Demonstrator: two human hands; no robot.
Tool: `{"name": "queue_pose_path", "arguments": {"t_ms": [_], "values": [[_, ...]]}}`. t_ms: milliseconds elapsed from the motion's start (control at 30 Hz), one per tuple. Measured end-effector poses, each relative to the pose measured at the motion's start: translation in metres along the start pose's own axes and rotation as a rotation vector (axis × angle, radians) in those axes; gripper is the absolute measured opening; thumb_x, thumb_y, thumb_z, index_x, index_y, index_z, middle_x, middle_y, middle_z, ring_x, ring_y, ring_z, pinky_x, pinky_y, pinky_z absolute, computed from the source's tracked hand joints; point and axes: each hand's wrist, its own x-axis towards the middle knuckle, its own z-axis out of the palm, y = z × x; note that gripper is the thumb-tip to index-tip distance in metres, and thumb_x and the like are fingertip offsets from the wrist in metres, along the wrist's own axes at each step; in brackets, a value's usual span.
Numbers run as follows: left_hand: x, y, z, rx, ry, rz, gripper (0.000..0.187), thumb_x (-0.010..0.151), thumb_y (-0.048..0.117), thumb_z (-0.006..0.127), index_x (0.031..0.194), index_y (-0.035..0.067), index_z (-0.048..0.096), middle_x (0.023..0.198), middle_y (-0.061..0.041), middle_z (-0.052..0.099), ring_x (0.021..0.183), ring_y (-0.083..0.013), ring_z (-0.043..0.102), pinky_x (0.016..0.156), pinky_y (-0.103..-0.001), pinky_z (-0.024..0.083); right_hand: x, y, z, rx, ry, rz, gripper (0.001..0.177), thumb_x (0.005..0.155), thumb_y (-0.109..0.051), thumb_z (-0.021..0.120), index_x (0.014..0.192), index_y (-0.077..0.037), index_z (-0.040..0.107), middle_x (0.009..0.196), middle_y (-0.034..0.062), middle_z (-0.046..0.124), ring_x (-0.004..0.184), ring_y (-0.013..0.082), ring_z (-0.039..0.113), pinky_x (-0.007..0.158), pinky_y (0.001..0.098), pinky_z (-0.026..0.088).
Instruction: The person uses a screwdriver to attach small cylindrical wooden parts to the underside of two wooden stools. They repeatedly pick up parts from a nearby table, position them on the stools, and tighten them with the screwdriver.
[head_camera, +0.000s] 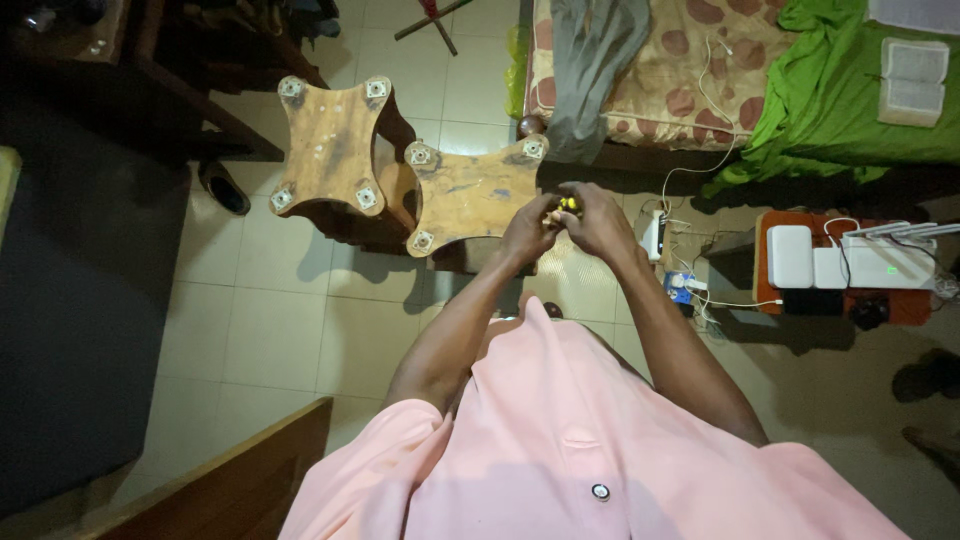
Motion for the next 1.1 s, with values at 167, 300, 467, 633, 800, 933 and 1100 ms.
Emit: {"name": "queue_pose_path", "arguments": {"t_ms": [167, 300, 467, 633, 800, 933, 1100], "values": [[0.001, -0.002, 0.006, 0.155, 0.017, 0.031, 0.043, 0.082, 0.017, 0.084, 0.119, 0.007, 0.063, 0.109, -0.016, 0.067, 0.105, -0.0373, 0.066, 0.089, -0.045, 0.053, -0.004, 0.001, 0.0, -0.047, 0.034, 0.097, 0.039, 0.086, -0.025, 0.082, 0.116, -0.003, 0.069, 0.108, 0.0195, 0.067, 0.101, 0.0385, 0.065, 0.088, 0.0464, 0.051], [0.001, -0.008, 0.012, 0.186, -0.002, 0.006, 0.05, 0.083, 0.015, 0.081, 0.129, 0.011, 0.062, 0.117, -0.017, 0.062, 0.112, -0.0372, 0.063, 0.096, -0.044, 0.052, -0.004, 0.005, 0.004, -0.041, 0.054, 0.009, 0.025, 0.087, -0.019, 0.08, 0.107, -0.006, 0.072, 0.106, 0.0172, 0.069, 0.102, 0.0373, 0.066, 0.09, 0.0457, 0.053], [0.001, -0.032, 0.016, 0.225, -0.019, 0.025, 0.067, 0.078, 0.011, 0.08, 0.141, 0.012, 0.058, 0.136, -0.029, 0.052, 0.123, -0.0456, 0.052, 0.101, -0.048, 0.047, -0.004, 0.006, 0.009, -0.006, -0.05, 0.096, 0.027, 0.088, -0.013, 0.075, 0.114, -0.006, 0.07, 0.108, 0.0167, 0.072, 0.098, 0.0351, 0.07, 0.087, 0.0452, 0.054], [0.001, -0.065, 0.024, 0.255, -0.171, -0.049, 0.039, 0.083, 0.011, 0.074, 0.122, 0.009, 0.068, 0.121, -0.02, 0.069, 0.112, -0.0393, 0.065, 0.097, -0.044, 0.052, -0.014, 0.002, 0.018, 0.107, -0.073, 0.203, 0.038, 0.085, -0.018, 0.077, 0.119, -0.006, 0.067, 0.107, 0.0178, 0.073, 0.099, 0.032, 0.072, 0.085, 0.0435, 0.055], [-0.004, -0.081, 0.033, 0.228, -0.111, -0.04, 0.026, 0.085, 0.012, 0.071, 0.11, 0.006, 0.073, 0.103, -0.02, 0.072, 0.094, -0.0397, 0.068, 0.082, -0.046, 0.055, -0.016, 0.012, 0.019, 0.049, -0.062, 0.153, 0.032, 0.087, -0.02, 0.077, 0.114, -0.005, 0.07, 0.107, 0.0181, 0.074, 0.098, 0.0343, 0.072, 0.085, 0.0439, 0.056], [-0.002, -0.073, 0.029, 0.308, -0.154, -0.057, 0.014, 0.09, 0.013, 0.073, 0.101, 0.005, 0.074, 0.096, -0.019, 0.072, 0.09, -0.0398, 0.068, 0.078, -0.048, 0.052, -0.018, 0.014, 0.014, 0.05, -0.031, 0.135, 0.031, 0.087, -0.022, 0.076, 0.113, -0.005, 0.071, 0.105, 0.0188, 0.074, 0.099, 0.0364, 0.071, 0.087, 0.0449, 0.055], [-0.006, -0.05, 0.019, -0.085, -0.142, -0.268, 0.021, 0.094, 0.006, 0.065, 0.112, 0.006, 0.076, 0.095, -0.022, 0.068, 0.085, -0.0403, 0.066, 0.073, -0.046, 0.05, -0.018, 0.013, 0.001, 0.07, 0.013, 0.129, 0.033, 0.088, -0.024, 0.077, 0.113, -0.005, 0.07, 0.106, 0.0195, 0.073, 0.098, 0.0373, 0.071, 0.084, 0.0447, 0.055]]}}
